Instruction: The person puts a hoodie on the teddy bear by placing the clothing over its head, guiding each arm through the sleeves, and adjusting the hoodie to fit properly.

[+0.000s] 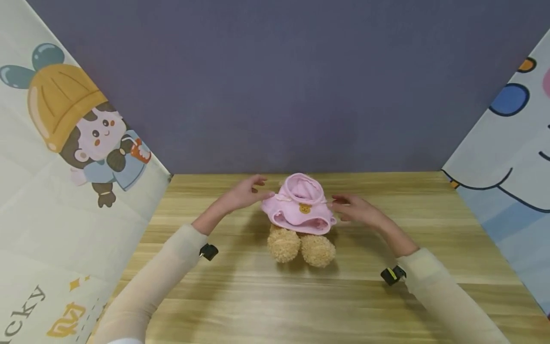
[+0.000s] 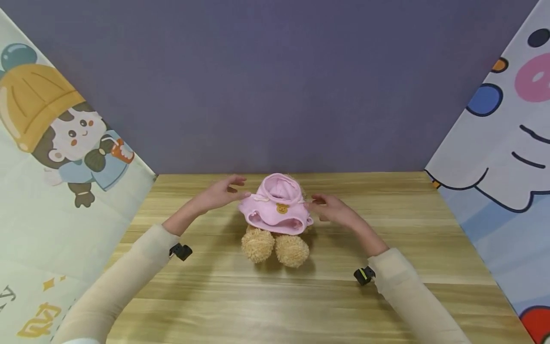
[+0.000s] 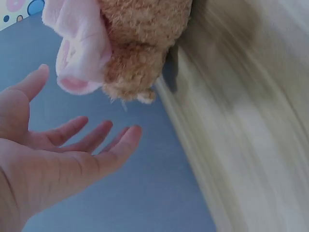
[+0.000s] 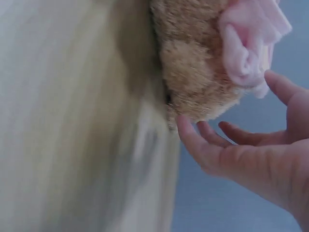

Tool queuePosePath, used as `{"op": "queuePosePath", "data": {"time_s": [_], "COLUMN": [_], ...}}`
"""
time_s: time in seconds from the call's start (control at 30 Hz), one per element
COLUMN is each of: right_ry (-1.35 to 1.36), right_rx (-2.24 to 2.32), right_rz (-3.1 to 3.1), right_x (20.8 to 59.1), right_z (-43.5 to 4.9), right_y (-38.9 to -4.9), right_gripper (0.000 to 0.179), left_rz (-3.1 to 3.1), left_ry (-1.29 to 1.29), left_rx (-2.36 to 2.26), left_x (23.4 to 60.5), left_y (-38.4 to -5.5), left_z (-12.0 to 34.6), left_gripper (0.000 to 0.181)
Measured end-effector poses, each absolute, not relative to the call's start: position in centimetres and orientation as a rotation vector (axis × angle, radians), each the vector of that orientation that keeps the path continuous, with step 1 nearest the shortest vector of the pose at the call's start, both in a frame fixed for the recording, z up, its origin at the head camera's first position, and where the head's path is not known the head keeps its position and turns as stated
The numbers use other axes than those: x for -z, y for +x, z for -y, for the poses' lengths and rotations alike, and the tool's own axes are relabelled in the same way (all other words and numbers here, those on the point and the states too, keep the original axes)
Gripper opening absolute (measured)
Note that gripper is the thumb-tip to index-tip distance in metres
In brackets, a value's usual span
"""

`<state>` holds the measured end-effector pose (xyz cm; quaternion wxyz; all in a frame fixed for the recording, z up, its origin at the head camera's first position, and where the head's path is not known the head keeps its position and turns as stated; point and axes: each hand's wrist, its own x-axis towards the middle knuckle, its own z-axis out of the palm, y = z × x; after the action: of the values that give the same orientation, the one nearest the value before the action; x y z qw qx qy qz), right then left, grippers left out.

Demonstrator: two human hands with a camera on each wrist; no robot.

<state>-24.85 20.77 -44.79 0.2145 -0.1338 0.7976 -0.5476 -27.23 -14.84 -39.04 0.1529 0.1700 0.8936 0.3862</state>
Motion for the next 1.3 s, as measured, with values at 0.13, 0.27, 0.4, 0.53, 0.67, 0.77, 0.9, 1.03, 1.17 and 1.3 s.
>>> {"op": "queuePosePath", "data": {"time_s": [0.13, 0.27, 0.4, 0.53, 0.67, 0.77, 0.9, 1.03, 1.17, 1.3], "right_ry": [-0.276, -0.246, -0.247, -0.257, -0.274, -0.311, -0.354, -0.347, -0.320, -0.373], "right_rx": [1.598, 1.673, 1.731, 1.771, 1.749, 1.688, 1.548, 1.453, 1.400, 1.372], "right_rz": [-1.995, -1.870, -1.792, -1.786, -1.843, -1.910, -2.087, -2.174, -2.207, -2.267], "right_x": [45.8, 46.8, 47.6, 48.0, 47.9, 47.5, 46.6, 45.7, 45.6, 45.8], "right_z": [-20.6, -20.2, -19.7, -19.3, -19.5, -20.2, -21.3, -22.3, -23.2, -23.5], "right_y": [-24.8, -24.9, -25.4, -26.1, -26.7, -27.1, -26.9, -26.3, -25.4, -24.9], "right_gripper": [0.075, 0.066, 0.058, 0.052, 0.049, 0.050, 0.052, 0.052, 0.051, 0.049], "left_rz": [-2.467, -2.336, -2.272, -2.301, -2.319, -2.327, -2.328, -2.340, -2.345, -2.369], "left_ry": [0.413, 0.306, 0.246, 0.184, 0.106, 0.090, 0.131, 0.201, 0.267, 0.311], "left_rx": [-1.203, -1.347, -1.419, -1.455, -1.502, -1.507, -1.486, -1.446, -1.411, -1.425], "left_x": [40.1, 41.4, 42.7, 43.6, 44.8, 45.7, 46.7, 47.2, 47.5, 47.6], "left_y": [-27.7, -28.3, -28.5, -28.5, -28.4, -28.0, -26.8, -25.2, -24.1, -23.7], "left_z": [14.2, 13.8, 13.9, 13.5, 12.9, 12.3, 11.2, 10.2, 9.5, 9.2], "left_gripper": [0.071, 0.065, 0.056, 0.042, 0.033, 0.027, 0.020, 0.018, 0.019, 0.016]}}
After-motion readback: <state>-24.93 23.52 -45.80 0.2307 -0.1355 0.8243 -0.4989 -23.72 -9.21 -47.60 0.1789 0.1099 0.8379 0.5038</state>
